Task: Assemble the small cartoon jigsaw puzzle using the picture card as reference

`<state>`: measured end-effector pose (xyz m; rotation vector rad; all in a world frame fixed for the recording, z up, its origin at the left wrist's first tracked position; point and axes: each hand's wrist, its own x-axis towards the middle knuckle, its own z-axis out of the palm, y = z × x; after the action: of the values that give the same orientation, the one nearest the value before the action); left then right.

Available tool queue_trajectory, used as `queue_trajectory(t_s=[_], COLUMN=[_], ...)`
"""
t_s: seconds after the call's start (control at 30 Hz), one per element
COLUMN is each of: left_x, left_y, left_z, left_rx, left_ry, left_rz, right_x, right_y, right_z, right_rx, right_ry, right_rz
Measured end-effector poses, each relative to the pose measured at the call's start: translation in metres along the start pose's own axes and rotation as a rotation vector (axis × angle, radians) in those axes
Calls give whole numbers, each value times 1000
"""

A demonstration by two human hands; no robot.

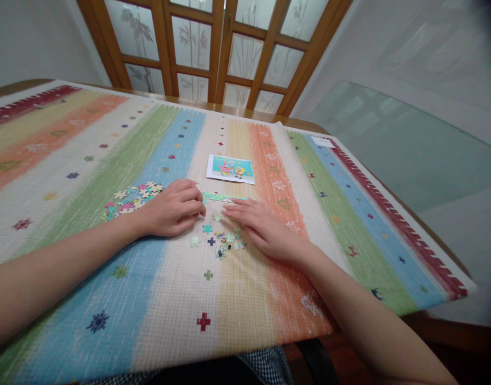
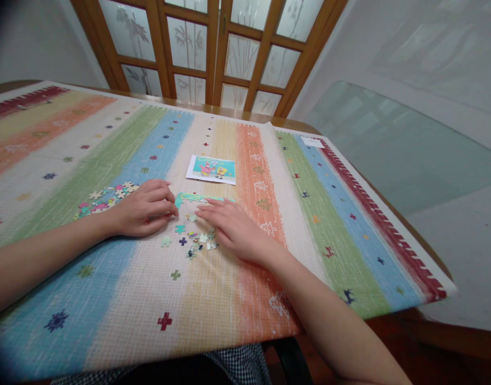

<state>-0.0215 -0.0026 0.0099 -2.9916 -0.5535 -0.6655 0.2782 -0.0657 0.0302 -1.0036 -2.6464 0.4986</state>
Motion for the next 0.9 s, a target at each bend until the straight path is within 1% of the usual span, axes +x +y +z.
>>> queue_trajectory(t_s=[0.1,0.23,0.47,0.63,0.7,0.77,0.9], left_x=[2,4,5,10,11,11,6], left_y=[3,7,13,24,25,24,13], left_z=[1,1,-2,-3,-4,-4,-3], left_rx=[44,64,-48,-122,-133,-123,-36], left_ry=[-33,-108,-147,-127,-104,-66,36], left_rz=[5,17,100,175,181,163,77], right_x=[1,-1,-8,-8,-8,-8,-8], right_y=[6,13,12,3,0,-1,-1], right_z=[2,-6,-25,-29,-30,-28,-21], right_rx=[-54,-74,-51,-40,-22,-12,-38], right_ry=[75,109,37,-46,-83,-90,-80], right_rz=[33,49,67,62,57,60,73])
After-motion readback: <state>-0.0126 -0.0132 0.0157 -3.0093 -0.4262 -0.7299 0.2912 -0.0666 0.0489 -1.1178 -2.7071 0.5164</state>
